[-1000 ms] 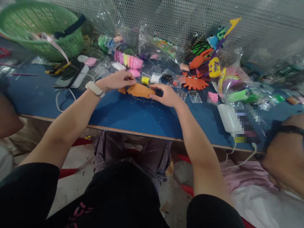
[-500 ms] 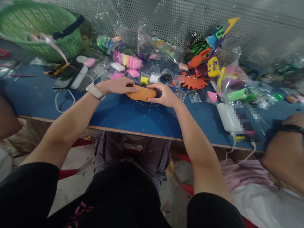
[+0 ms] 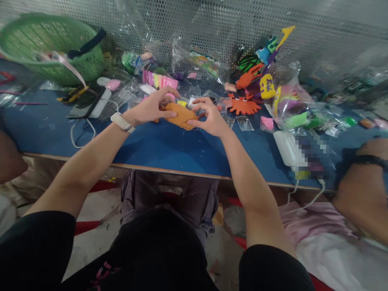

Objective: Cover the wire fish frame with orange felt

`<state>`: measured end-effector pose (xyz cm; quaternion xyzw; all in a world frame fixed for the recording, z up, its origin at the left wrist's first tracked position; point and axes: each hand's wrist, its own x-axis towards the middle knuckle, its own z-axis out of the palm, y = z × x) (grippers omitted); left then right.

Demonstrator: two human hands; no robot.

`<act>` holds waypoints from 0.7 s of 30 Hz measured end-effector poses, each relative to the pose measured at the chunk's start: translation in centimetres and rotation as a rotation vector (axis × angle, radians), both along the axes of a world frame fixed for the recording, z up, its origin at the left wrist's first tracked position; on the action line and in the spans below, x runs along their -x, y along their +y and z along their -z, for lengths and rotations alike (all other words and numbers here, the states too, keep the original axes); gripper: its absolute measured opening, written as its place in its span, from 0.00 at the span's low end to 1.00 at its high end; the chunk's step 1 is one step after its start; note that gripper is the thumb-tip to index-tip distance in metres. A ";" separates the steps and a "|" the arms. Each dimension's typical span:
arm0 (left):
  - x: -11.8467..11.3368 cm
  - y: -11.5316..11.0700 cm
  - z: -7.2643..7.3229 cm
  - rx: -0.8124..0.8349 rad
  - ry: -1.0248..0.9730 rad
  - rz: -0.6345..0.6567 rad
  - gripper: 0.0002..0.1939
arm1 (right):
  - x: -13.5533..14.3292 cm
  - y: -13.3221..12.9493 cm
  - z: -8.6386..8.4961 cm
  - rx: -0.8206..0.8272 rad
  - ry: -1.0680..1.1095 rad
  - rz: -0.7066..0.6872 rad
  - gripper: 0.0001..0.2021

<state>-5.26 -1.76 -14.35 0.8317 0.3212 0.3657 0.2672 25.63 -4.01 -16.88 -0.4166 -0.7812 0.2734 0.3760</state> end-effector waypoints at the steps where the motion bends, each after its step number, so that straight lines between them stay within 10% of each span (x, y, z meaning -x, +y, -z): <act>1: 0.0 0.0 -0.1 0.021 0.005 0.042 0.28 | 0.0 0.0 0.0 -0.002 0.007 -0.002 0.40; 21: -1.4 -0.9 0.4 -0.044 -0.110 0.117 0.13 | 0.6 -0.4 -0.7 -0.011 0.140 0.013 0.38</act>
